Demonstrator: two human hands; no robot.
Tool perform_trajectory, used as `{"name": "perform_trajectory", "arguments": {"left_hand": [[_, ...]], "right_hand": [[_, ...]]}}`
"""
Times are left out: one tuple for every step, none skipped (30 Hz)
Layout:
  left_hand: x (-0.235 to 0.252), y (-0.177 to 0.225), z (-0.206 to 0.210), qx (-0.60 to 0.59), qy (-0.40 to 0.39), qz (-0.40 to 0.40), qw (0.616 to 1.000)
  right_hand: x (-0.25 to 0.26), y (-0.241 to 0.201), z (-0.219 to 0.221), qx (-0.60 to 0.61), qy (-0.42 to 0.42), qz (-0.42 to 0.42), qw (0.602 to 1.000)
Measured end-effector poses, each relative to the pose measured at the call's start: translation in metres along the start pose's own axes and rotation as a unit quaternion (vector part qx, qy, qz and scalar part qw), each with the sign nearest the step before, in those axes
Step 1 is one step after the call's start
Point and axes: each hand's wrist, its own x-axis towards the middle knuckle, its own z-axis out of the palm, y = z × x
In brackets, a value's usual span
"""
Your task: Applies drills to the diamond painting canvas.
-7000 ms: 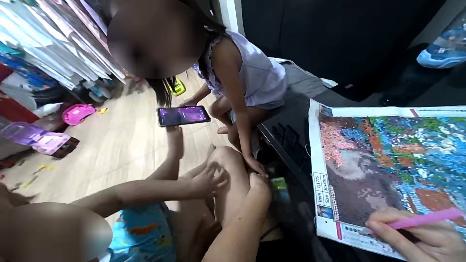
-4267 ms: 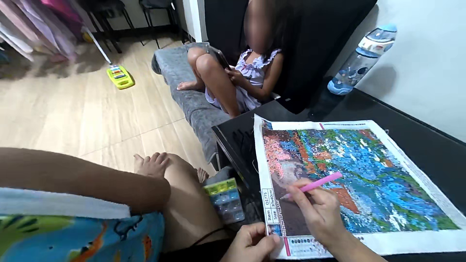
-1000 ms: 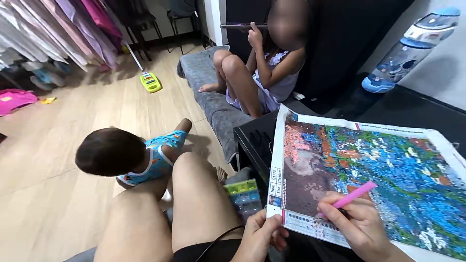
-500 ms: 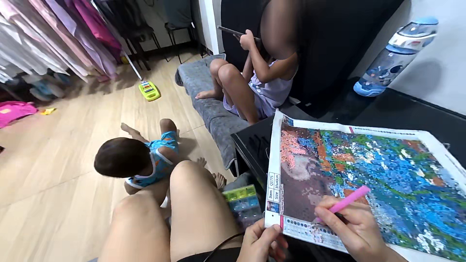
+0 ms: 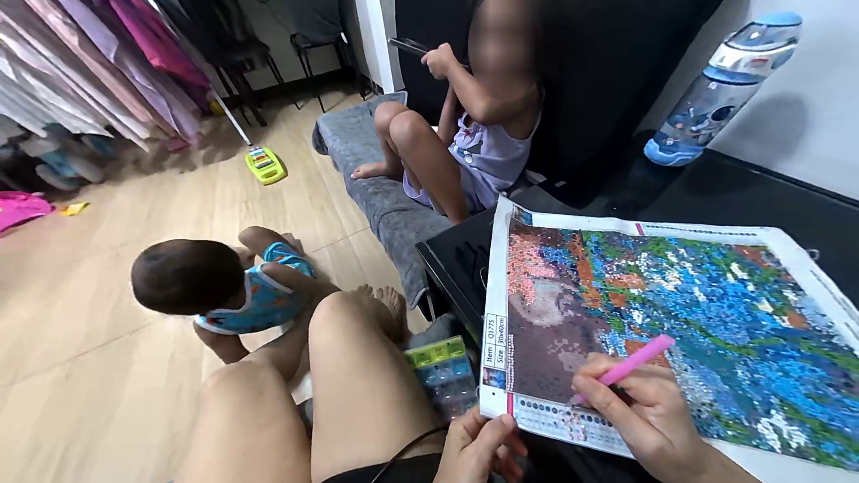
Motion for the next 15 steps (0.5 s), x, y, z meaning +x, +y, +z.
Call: {"name": "perform_trajectory", "arguments": {"left_hand": [[-0.0001, -0.0005, -0.0003, 0.0, -0.001, 0.0, 1.0], [-0.0001, -0.0011, -0.0009, 0.0, -0.003, 0.001, 1.0], [-0.0002, -0.0018, -0.0018, 0.001, -0.005, 0.002, 1.0], [-0.0003, -0.0022, -0.0026, 0.001, -0.005, 0.003, 1.0], [-0.0007, -0.0023, -0.0031, 0.002, -0.003, 0.005, 1.0], [-0.0009, -0.0019, -0.0037, 0.003, -0.002, 0.006, 1.0], [-0.0011, -0.0013, -0.0044, 0.005, -0.001, 0.008, 1.0], [-0.0016, -0.0008, -0.0052, 0.006, -0.001, 0.01, 1.0], [-0.002, -0.0003, -0.0058, 0.006, 0.0, 0.013, 1.0], [-0.0023, 0.0003, -0.0061, 0.006, 0.0, 0.015, 1.0], [-0.0023, 0.001, -0.0062, 0.005, 0.0, 0.016, 1.0], [-0.0022, 0.0021, -0.006, 0.005, -0.002, 0.016, 1.0], [-0.0019, 0.0028, -0.0058, 0.005, -0.003, 0.017, 1.0], [-0.0015, 0.0031, -0.0059, 0.006, -0.004, 0.018, 1.0], [-0.0011, 0.0031, -0.0063, 0.008, -0.005, 0.02, 1.0]], "right_hand": [[0.0, 0.0002, -0.0001, -0.001, 0.0, 0.0, 1.0], [0.0, 0.0004, -0.0001, -0.002, -0.001, 0.001, 1.0], [-0.0001, 0.0004, 0.0001, -0.002, 0.0, 0.004, 1.0], [-0.0005, 0.0004, 0.0002, -0.003, 0.0, 0.006, 1.0], [-0.0009, 0.0006, 0.0001, -0.006, 0.0, 0.007, 1.0], [-0.0011, 0.0006, 0.0001, -0.007, -0.001, 0.006, 1.0], [-0.001, 0.0007, 0.0001, -0.008, -0.001, 0.005, 1.0], [-0.0008, 0.0009, 0.0002, -0.008, -0.001, 0.003, 1.0], [-0.0007, 0.0011, 0.0005, -0.008, 0.0, 0.0, 1.0], [-0.0005, 0.0012, 0.0009, -0.009, 0.0, -0.002, 1.0], [-0.0001, 0.0012, 0.0012, -0.01, 0.0, -0.004, 1.0], [0.0003, 0.0014, 0.0013, -0.012, 0.0, -0.006, 1.0], [0.0004, 0.0018, 0.0013, -0.013, -0.001, -0.007, 1.0], [0.0004, 0.0021, 0.0012, -0.013, -0.003, -0.008, 1.0], [0.0006, 0.0024, 0.001, -0.011, -0.004, -0.01, 1.0]]}}
